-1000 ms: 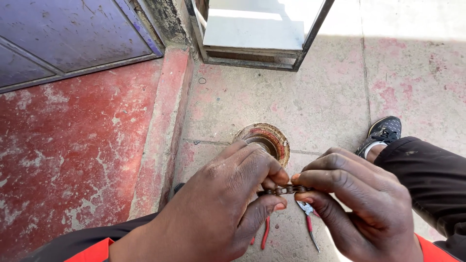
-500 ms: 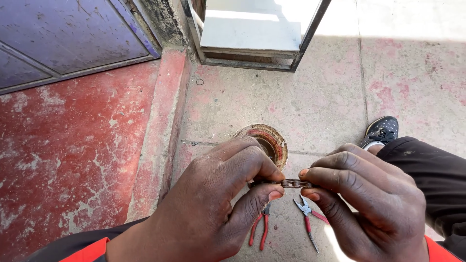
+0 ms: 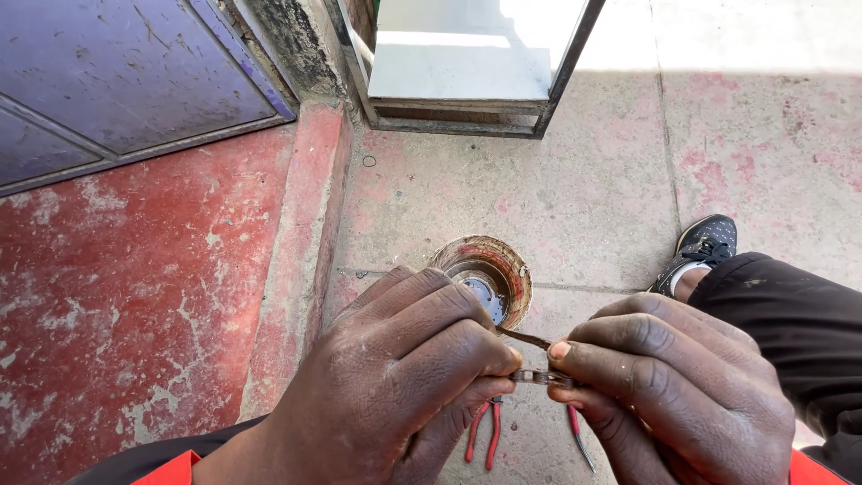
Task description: Cleaning a bicycle chain in a bucket of solvent and using pliers to manipulate and repair the links.
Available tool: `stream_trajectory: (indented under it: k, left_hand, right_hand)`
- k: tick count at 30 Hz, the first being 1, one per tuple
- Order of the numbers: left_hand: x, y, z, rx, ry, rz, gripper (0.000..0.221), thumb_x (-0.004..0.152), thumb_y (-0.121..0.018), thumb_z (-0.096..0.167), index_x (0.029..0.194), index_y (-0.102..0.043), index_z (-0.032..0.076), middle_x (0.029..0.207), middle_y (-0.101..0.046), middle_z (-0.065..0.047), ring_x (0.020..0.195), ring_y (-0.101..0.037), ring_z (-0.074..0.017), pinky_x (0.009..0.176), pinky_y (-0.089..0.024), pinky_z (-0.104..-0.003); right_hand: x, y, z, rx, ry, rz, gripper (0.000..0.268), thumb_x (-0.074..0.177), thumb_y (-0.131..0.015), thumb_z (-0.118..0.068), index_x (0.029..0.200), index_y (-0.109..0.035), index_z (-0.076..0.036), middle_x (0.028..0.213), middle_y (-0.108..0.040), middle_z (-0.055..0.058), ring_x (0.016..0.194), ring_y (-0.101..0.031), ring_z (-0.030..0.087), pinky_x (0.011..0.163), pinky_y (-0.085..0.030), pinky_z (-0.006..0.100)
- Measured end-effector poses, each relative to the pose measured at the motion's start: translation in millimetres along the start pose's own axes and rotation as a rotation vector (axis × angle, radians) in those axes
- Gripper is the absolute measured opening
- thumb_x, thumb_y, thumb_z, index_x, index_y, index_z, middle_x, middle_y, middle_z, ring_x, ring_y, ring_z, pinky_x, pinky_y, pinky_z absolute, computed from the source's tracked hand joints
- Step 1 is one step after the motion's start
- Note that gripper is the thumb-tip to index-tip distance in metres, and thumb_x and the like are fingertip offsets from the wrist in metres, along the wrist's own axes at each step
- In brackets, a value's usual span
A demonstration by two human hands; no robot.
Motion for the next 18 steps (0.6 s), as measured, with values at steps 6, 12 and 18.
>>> stream_trajectory:
  k: [6, 12, 18]
  left_hand:
    - [2, 1, -1, -0.033, 0.043, 0.024, 0.016, 0.100, -0.047, 0.017, 0.094, -0.058, 0.007, 0.090, -0.061, -0.009, 0.080, -0.059, -0.0268, 0.076, -0.045, -0.037]
    - [0, -4, -7, -0.031, 0.088, -0.021, 0.016, 0.099, -0.044, 0.018, 0.095, -0.056, 0.007, 0.087, -0.060, -0.009, 0.076, -0.058, -0.0268, 0.075, -0.044, -0.037]
    - [-1, -5, -9, -0.064, 0.152, -0.042, 0.006, 0.093, -0.054, 0.011, 0.096, -0.054, 0.006, 0.087, -0.059, -0.009, 0.077, -0.059, -0.0259, 0.073, -0.045, -0.037]
  right_hand:
    - [-8, -6, 18, 0.077, -0.048, -0.199, 0.017, 0.089, -0.057, -0.020, 0.093, -0.064, -0.005, 0.081, -0.060, 0.007, 0.064, -0.060, 0.020, 0.059, -0.048, 0.028]
    - [-8, -8, 22, 0.065, -0.077, -0.198, 0.018, 0.091, -0.051, -0.021, 0.079, -0.059, -0.010, 0.068, -0.049, 0.004, 0.053, -0.047, 0.019, 0.051, -0.037, 0.030]
    - [-4, -1, 22, -0.053, -0.051, -0.192, 0.018, 0.091, -0.051, -0.018, 0.076, -0.056, -0.009, 0.068, -0.044, 0.005, 0.054, -0.041, 0.022, 0.052, -0.033, 0.034]
Point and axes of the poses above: each hand's wrist, its own x-axis towards the middle knuckle, its own y-axis out of the back of the hand, z = x × y, the point moved 4 cm from there along x, towards the middle knuckle
